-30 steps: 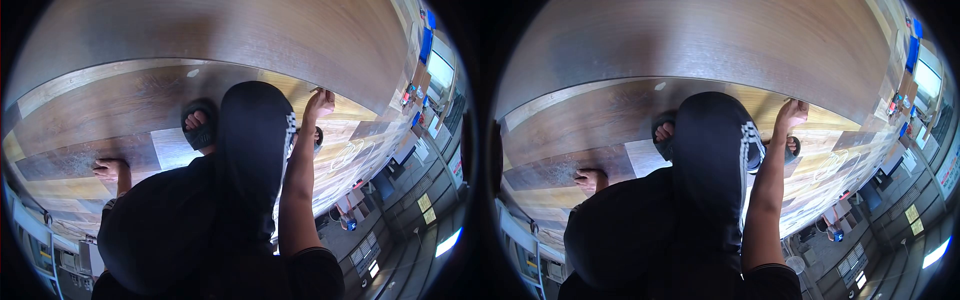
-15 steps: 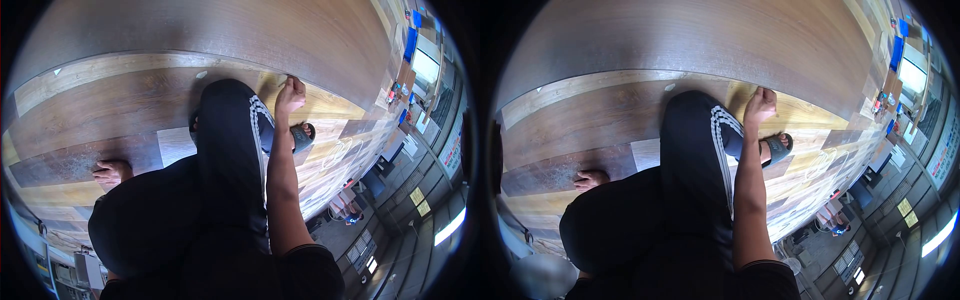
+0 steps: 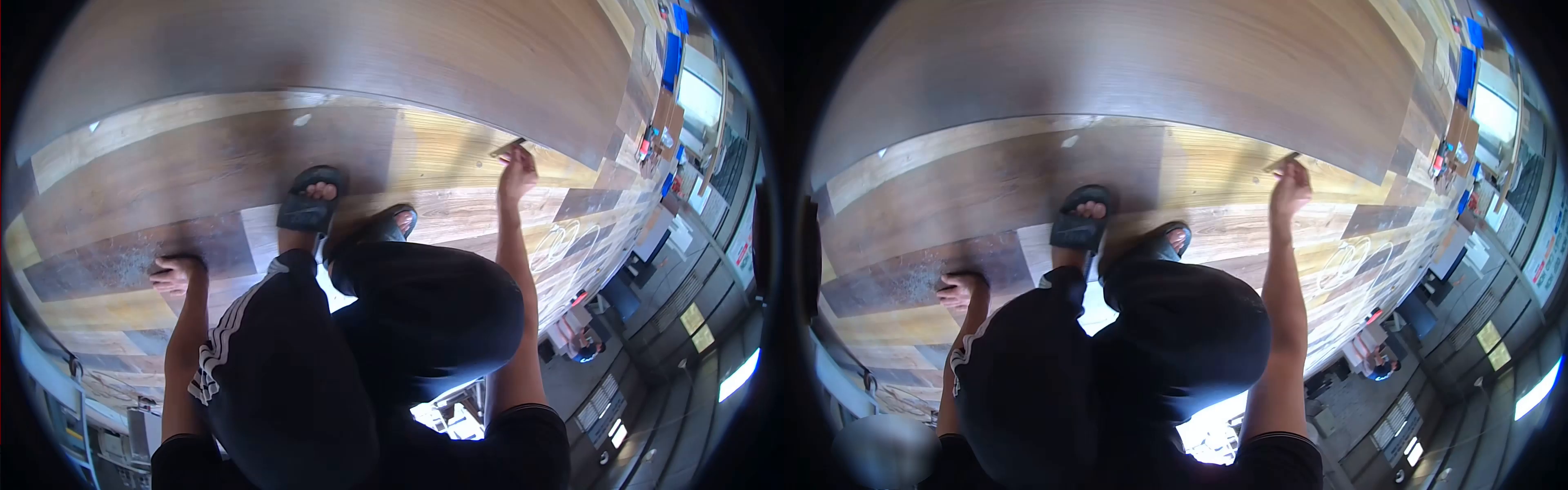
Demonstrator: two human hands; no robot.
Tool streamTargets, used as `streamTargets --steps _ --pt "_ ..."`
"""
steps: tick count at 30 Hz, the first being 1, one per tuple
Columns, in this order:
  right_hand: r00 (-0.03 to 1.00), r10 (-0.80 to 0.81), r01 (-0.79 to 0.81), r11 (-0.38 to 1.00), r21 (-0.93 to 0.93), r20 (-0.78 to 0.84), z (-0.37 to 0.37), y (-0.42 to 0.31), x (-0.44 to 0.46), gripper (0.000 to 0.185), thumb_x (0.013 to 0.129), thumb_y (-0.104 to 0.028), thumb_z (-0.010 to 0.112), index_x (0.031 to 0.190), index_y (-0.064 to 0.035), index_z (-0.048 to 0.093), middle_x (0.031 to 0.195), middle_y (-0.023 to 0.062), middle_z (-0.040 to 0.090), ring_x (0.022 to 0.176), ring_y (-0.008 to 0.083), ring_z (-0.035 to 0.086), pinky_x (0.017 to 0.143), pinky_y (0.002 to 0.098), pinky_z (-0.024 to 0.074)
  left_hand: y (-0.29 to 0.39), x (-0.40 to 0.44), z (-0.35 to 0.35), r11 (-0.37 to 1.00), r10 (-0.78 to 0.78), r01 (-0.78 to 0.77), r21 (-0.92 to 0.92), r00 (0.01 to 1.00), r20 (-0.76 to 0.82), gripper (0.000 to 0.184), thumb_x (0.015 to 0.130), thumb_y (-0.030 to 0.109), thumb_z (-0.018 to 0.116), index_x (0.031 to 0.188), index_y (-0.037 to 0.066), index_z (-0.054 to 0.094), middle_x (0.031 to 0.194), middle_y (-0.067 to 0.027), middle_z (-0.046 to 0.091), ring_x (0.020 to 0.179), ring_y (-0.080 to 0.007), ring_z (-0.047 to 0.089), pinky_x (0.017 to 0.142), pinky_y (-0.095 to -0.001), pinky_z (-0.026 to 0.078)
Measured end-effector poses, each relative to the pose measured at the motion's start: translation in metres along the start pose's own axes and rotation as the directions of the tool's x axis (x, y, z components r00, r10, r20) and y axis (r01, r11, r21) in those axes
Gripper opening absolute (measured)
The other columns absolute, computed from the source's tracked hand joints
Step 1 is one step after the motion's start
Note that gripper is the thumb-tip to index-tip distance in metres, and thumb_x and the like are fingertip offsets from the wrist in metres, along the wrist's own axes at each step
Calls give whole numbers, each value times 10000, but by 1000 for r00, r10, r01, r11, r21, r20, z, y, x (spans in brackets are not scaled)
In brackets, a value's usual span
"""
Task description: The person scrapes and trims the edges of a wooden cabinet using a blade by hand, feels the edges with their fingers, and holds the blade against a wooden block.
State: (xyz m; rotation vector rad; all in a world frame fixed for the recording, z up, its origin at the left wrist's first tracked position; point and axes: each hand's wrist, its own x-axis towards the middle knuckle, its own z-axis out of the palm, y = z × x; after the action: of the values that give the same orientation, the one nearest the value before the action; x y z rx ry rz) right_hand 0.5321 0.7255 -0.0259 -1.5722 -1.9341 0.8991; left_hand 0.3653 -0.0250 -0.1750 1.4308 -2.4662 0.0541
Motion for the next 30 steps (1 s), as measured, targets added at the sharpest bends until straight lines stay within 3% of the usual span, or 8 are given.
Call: streamTargets --steps 6,9,12,15,20,23,27,30 --pt "947 -185 260 921 291 -261 -60 143 118 206 1031 -150 704 1065 46 757 878 116 772 707 168 722 635 299 617 53 -19 -14 996 71 -61 -61 980 183 770 1038 643 528 1547 66 536 1649 -177 453 1532 -358 399 1267 -526 281" --pt "930 -235 221 972 -83 -283 -58 137 114 207 995 -131 735 1065 64 748 842 124 760 689 171 694 690 302 590 59 10 -35 986 34 -111 124 865 501 795 1054 619 485 1576 19 456 1667 -202 415 1535 -360 390 1277 -507 270" --pt "924 -245 232 969 -81 -292 -51 147 118 212 977 -126 742 1039 76 756 842 127 760 692 171 691 671 310 574 81 117 -8 980 99 6 -197 848 520 863 1068 631 404 1642 -4 295 1708 -196 351 1567 -354 347 1294 -488 238" --pt "917 -264 254 964 -73 -299 -42 149 119 203 962 -111 736 1011 83 766 850 125 763 705 179 701 667 315 565 233 163 -82 669 153 461 -584 683 715 934 1064 676 354 1684 -7 207 1732 -222 295 1603 -366 297 1303 -504 239" --pt "901 -302 244 947 -210 -311 -31 105 100 189 932 -180 728 968 -18 818 845 119 752 709 219 703 696 358 573 420 67 -254 449 445 580 -680 516 732 924 1096 637 300 1628 -115 231 1626 -331 399 1597 -395 275 1356 -515 116" --pt "906 -303 276 952 -131 -295 -11 85 87 172 919 -180 728 947 -39 822 822 108 738 707 226 699 690 374 566 439 252 -145 751 638 126 -649 117 761 688 1134 386 437 1550 -157 362 1508 -308 541 1513 -367 428 1335 -494 247" --pt "887 -375 309 916 -256 -270 14 70 54 157 903 -181 729 955 -71 827 792 115 700 666 246 662 664 401 550 432 232 -147 376 839 -789 -487 66 540 456 1082 132 561 1434 -153 509 1372 -259 643 1364 -339 585 1252 -440 429" --pt "894 -354 312 932 -186 -274 37 47 23 146 916 -152 729 959 -53 828 811 114 717 684 231 685 662 384 563 424 289 -95 561 759 354 -748 141 636 345 1038 64 631 1326 -124 597 1329 -242 663 1257 -325 665 1158 -379 538"
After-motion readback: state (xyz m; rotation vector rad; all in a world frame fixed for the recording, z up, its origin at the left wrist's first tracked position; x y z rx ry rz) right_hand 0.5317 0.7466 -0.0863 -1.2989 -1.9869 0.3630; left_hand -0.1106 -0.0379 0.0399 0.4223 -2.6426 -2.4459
